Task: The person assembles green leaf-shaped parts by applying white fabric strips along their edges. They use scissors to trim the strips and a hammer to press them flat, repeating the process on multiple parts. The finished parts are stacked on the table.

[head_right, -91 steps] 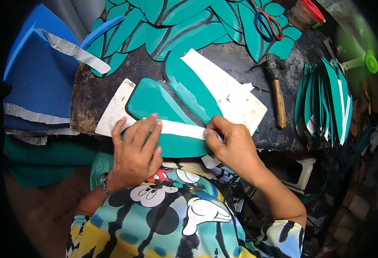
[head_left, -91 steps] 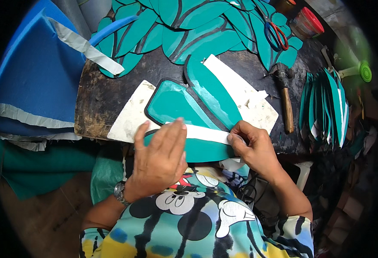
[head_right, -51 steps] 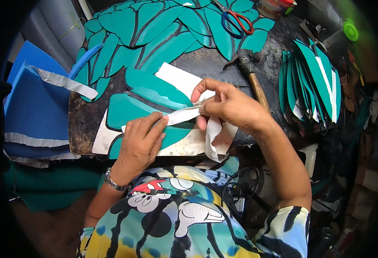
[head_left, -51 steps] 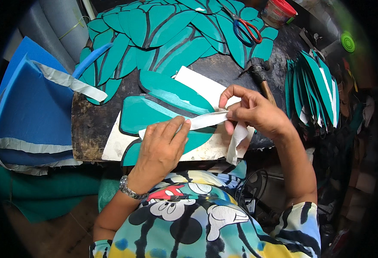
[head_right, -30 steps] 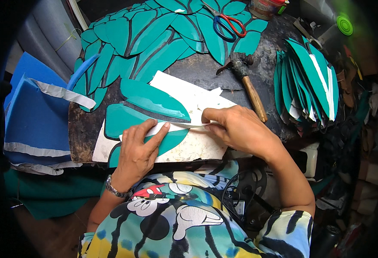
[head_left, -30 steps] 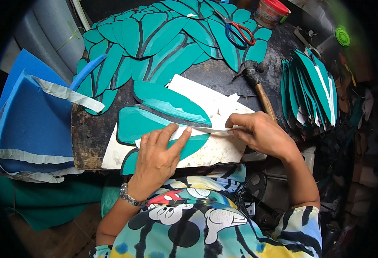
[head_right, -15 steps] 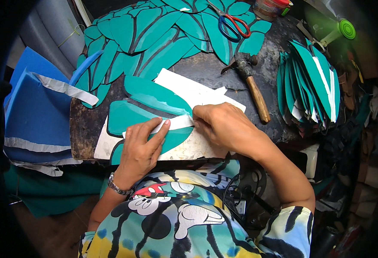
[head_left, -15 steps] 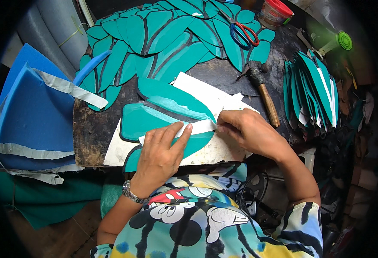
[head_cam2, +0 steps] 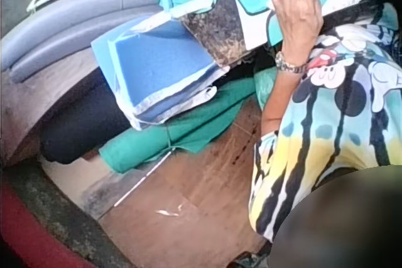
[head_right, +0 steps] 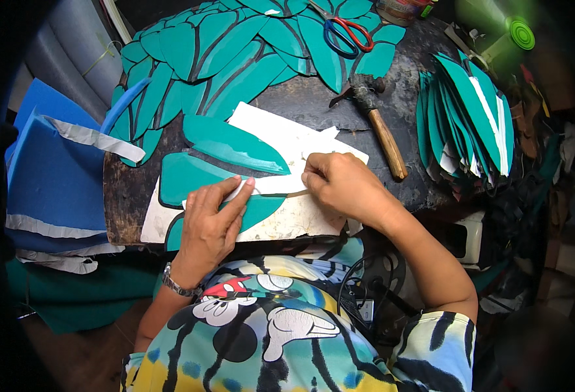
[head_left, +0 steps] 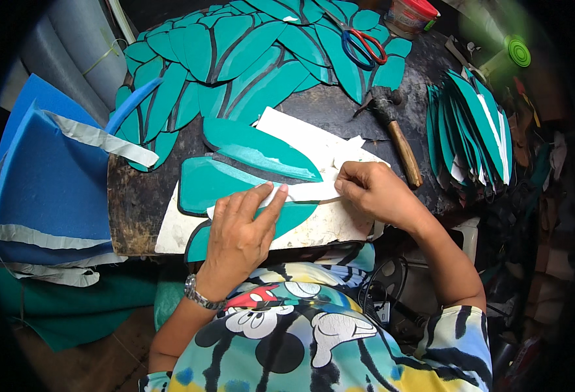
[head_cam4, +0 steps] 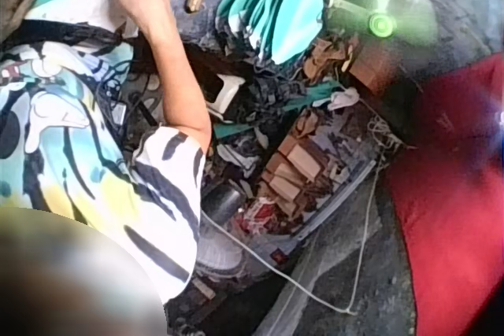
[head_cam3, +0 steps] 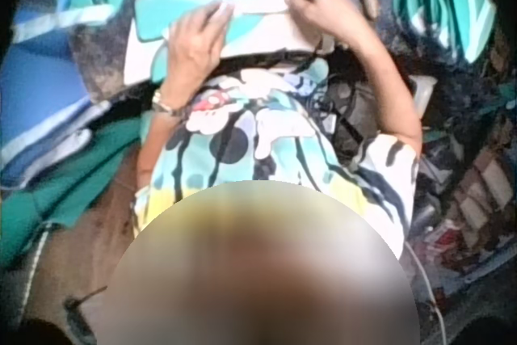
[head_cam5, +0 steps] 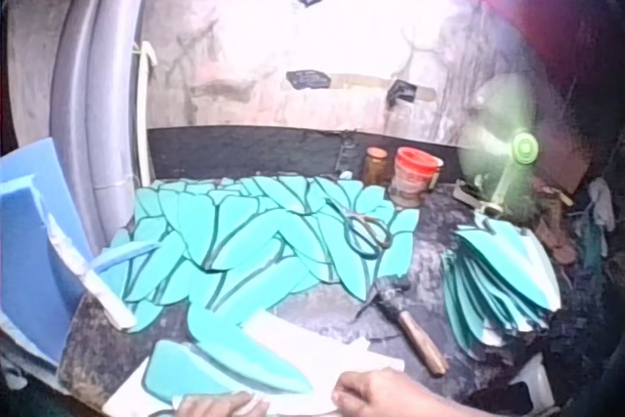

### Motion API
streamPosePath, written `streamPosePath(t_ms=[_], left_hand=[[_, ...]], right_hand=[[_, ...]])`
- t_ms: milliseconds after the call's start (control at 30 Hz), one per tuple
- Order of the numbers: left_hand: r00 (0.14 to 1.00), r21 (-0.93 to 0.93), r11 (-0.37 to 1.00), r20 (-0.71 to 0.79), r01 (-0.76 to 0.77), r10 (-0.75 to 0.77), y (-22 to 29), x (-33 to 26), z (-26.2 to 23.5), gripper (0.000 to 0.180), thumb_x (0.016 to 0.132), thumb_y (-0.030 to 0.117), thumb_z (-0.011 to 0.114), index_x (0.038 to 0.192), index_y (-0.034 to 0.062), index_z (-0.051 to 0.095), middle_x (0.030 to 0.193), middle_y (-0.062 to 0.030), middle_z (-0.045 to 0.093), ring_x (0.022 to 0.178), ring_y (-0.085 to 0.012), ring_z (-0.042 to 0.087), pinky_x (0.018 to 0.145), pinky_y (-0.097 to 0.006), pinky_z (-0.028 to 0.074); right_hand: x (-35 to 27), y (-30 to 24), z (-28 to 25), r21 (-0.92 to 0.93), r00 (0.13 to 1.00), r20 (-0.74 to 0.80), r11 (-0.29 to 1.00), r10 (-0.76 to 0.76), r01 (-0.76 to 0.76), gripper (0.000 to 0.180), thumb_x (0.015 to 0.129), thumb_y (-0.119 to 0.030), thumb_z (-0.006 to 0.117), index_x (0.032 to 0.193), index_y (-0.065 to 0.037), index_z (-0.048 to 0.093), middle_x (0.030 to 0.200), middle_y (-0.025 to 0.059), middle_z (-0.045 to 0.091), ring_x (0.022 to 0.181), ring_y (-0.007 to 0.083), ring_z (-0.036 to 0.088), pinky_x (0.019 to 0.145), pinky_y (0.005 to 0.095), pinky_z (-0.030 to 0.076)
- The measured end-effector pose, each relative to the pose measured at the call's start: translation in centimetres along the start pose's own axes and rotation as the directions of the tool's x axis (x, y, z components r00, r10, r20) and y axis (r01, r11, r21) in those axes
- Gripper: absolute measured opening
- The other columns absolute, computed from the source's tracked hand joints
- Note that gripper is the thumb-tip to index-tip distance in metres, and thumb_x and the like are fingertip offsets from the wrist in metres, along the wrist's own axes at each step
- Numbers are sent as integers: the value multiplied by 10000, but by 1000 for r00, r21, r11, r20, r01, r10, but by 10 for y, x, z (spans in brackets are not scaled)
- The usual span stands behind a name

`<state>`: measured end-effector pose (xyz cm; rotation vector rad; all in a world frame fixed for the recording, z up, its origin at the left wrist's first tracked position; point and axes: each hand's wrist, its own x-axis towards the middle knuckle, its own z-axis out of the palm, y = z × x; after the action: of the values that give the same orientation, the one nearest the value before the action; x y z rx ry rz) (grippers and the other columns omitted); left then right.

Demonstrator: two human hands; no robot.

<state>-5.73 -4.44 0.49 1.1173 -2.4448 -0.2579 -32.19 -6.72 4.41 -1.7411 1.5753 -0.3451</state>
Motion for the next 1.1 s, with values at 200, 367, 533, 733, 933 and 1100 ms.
streamPosePath(t_ms=[200,367,533,733,933,1100], left_hand=[[999,-8,1000,15,28,-28,2,1,-1,601,834,11,673,1407,189,634,1266,-128,603,1063,-289,575,935,-429,419],[998,62,998,57,-25,21,-1,0,-2,591,848,47,668,1413,211,607,1276,-106,590,1112,-262,576,943,-438,428],[997,123,990,47,-63,57,2,2,-2,564,851,58,663,1396,193,613,1268,-122,592,1087,-259,578,897,-419,428],[997,243,970,72,-22,5,19,-5,-7,489,886,156,705,1365,97,626,1205,-155,611,1010,-254,575,804,-405,424],[995,242,965,-7,-97,101,18,-5,-1,506,875,172,726,1341,7,619,1228,-162,610,1055,-272,575,862,-402,438],[997,126,989,44,-75,70,14,-1,2,535,869,110,702,1372,-21,575,1281,-159,575,1116,-303,560,929,-438,427]], right_hand=[[-4,-5,4,-134,1000,-13,991,-12,10,261,967,-235,586,973,5,686,840,267,693,841,451,682,791,515,522],[-5,-3,13,-236,991,-72,967,-116,96,240,969,-229,583,944,-4,663,748,250,678,743,451,684,724,544,534],[-7,-8,20,-436,984,-82,894,-156,106,197,958,-229,613,967,-32,623,682,236,664,685,446,682,651,556,526],[7,0,-21,-366,997,10,928,-71,69,242,881,-227,658,1024,-32,644,884,224,714,913,419,695,797,517,521],[63,23,-72,46,890,424,985,-169,165,220,873,-155,768,1016,-18,671,929,30,709,876,120,646,783,316,518],[158,60,-114,-199,907,-410,980,-102,20,232,916,-130,606,1095,-29,713,1037,205,716,981,307,698,881,384,539]])
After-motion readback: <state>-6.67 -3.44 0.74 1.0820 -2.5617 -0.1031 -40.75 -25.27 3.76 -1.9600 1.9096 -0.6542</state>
